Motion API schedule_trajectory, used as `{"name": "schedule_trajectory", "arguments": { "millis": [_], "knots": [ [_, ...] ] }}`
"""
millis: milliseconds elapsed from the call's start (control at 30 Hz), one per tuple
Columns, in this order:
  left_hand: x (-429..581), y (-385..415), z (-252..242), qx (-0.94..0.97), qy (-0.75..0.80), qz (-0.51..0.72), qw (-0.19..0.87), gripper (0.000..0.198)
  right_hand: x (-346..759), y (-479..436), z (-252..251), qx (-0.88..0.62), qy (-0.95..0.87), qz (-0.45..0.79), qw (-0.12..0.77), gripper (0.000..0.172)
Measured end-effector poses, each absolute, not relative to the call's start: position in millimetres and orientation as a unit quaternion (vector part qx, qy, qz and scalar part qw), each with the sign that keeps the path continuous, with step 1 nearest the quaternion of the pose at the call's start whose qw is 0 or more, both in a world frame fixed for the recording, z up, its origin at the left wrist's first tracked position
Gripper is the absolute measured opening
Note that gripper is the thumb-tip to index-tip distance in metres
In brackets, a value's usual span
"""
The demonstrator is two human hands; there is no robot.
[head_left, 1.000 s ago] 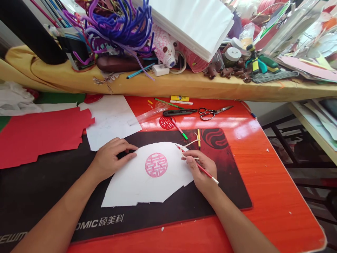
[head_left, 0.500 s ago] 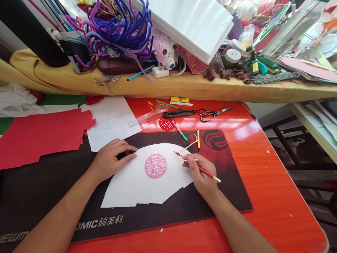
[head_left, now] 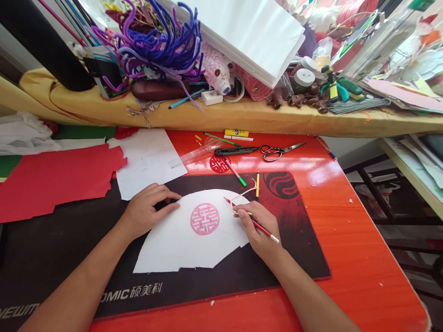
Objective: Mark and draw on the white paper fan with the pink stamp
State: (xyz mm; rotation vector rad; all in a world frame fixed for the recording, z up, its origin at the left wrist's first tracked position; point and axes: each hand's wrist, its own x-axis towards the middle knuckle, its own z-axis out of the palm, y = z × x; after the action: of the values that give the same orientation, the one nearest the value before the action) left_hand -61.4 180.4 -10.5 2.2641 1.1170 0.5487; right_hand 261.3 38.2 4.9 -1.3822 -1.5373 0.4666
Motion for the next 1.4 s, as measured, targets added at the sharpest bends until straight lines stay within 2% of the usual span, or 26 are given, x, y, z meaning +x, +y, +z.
{"name": "schedule_trajectory", "arguments": {
  "millis": [867,1400],
  "knots": [
    [-62.1,180.6,-12.0,0.844,0.412,0.209,0.273,0.028,260.7,39.6,5.7,-0.576,-0.642,0.157,0.482,0.021],
    [-61.0,180.2,-11.3,0.846,0.418,0.2,0.263,0.036,260.0,38.0,3.5,-0.596,-0.617,0.165,0.486,0.021]
  ]
}}
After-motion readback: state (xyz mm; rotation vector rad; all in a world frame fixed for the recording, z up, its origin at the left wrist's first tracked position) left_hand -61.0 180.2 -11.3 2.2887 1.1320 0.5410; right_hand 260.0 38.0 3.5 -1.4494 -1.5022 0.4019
